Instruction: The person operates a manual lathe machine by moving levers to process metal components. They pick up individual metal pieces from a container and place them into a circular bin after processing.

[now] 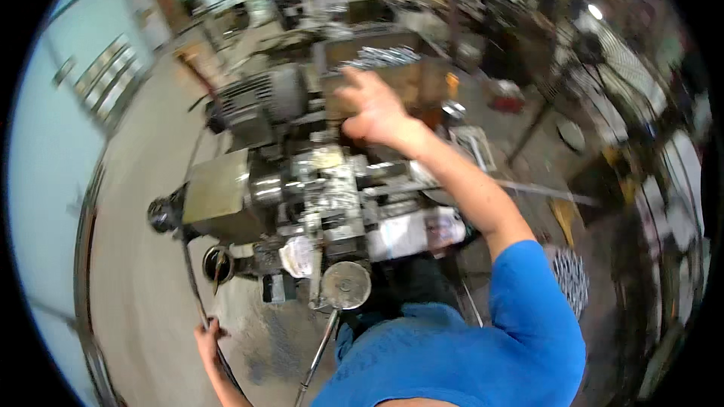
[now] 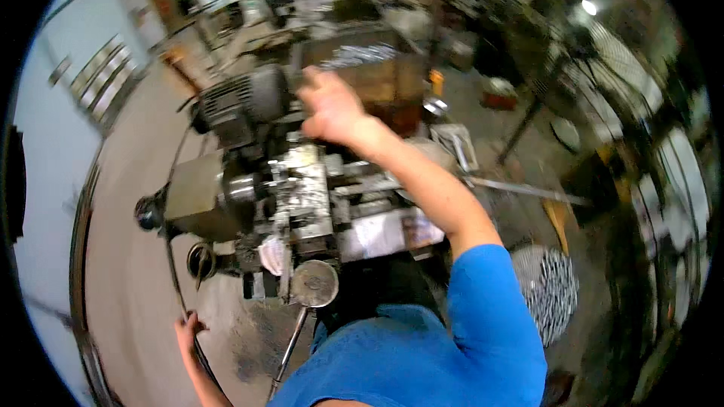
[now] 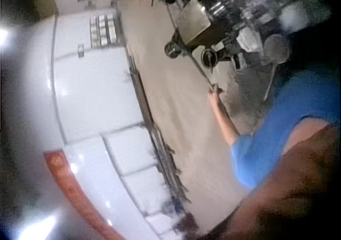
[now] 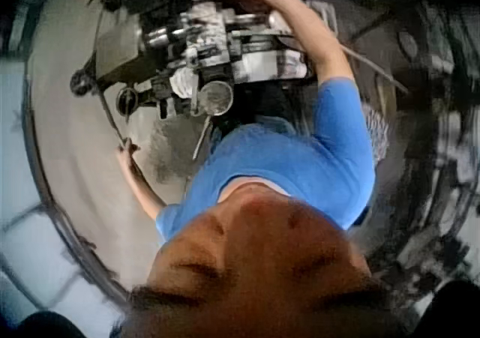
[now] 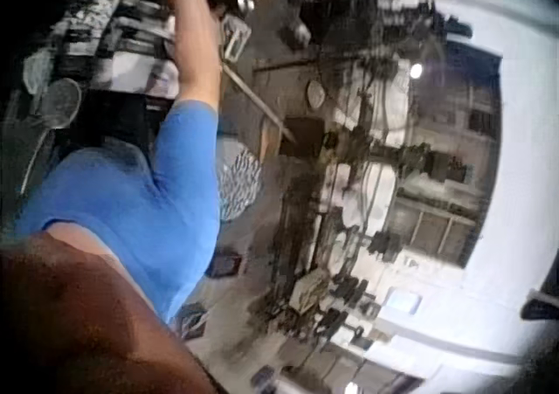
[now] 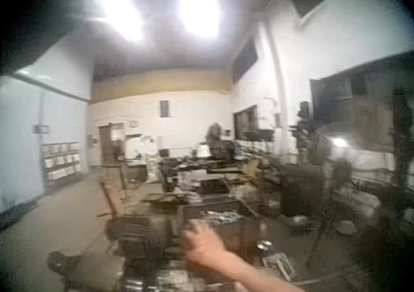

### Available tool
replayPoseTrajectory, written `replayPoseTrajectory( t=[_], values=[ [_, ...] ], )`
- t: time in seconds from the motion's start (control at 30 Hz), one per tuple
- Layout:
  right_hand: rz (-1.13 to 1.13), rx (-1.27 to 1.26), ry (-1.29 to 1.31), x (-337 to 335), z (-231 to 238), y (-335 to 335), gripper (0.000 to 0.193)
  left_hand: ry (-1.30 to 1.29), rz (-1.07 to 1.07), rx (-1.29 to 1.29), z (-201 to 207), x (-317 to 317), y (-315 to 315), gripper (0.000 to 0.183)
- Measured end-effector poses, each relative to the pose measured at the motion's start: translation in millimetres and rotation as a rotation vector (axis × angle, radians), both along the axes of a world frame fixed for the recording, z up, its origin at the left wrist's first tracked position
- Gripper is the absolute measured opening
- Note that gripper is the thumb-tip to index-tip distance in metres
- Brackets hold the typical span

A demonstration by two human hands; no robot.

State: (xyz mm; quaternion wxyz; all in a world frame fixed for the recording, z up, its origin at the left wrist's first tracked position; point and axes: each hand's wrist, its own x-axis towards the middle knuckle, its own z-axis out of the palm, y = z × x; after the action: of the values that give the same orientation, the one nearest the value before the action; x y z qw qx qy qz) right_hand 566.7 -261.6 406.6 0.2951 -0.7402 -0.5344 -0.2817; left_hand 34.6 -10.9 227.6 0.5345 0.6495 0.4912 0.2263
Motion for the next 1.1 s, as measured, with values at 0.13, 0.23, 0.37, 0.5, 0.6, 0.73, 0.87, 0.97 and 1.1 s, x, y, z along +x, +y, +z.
replayPoseTrajectory(
  t=[0.13, 0.23, 0.37, 0.5, 0.6, 0.73, 0.87, 0.97, 1.1],
  values=[
    [0.113, -0.100, 0.281, -42, -72, -75, 0.046, 0.085, -0.055, -0.070, -5, -52, 8, 0.036],
    [-0.282, -0.165, 0.545, -36, -144, -205, 0.042, 0.230, -0.023, -0.083, 1, -15, 17, 0.034],
    [-0.810, -0.163, 0.884, -49, -197, -391, 0.049, 0.182, 0.003, -0.167, -9, -6, 20, 0.034],
    [-1.364, -0.484, 0.912, -86, -265, -514, 0.025, 0.142, 0.019, -0.222, -19, 1, 23, 0.034],
    [-1.362, -0.760, 1.090, -111, -287, -539, 0.037, 0.117, 0.042, -0.239, -21, 0, 24, 0.035],
    [-1.280, -0.926, 1.084, -140, -320, -548, 0.036, 0.081, 0.054, -0.252, -21, 0, 26, 0.035],
    [-1.203, -1.084, 1.023, -131, -327, -539, 0.033, 0.023, 0.086, -0.272, -23, -13, 25, 0.035],
    [-1.155, -1.126, 0.965, -122, -328, -531, 0.030, -0.034, 0.111, -0.288, -26, -38, 27, 0.036],
    [-1.156, -1.065, 0.877, -128, -338, -545, 0.027, -0.031, 0.060, -0.161, -35, -22, 37, 0.037]
  ],
)
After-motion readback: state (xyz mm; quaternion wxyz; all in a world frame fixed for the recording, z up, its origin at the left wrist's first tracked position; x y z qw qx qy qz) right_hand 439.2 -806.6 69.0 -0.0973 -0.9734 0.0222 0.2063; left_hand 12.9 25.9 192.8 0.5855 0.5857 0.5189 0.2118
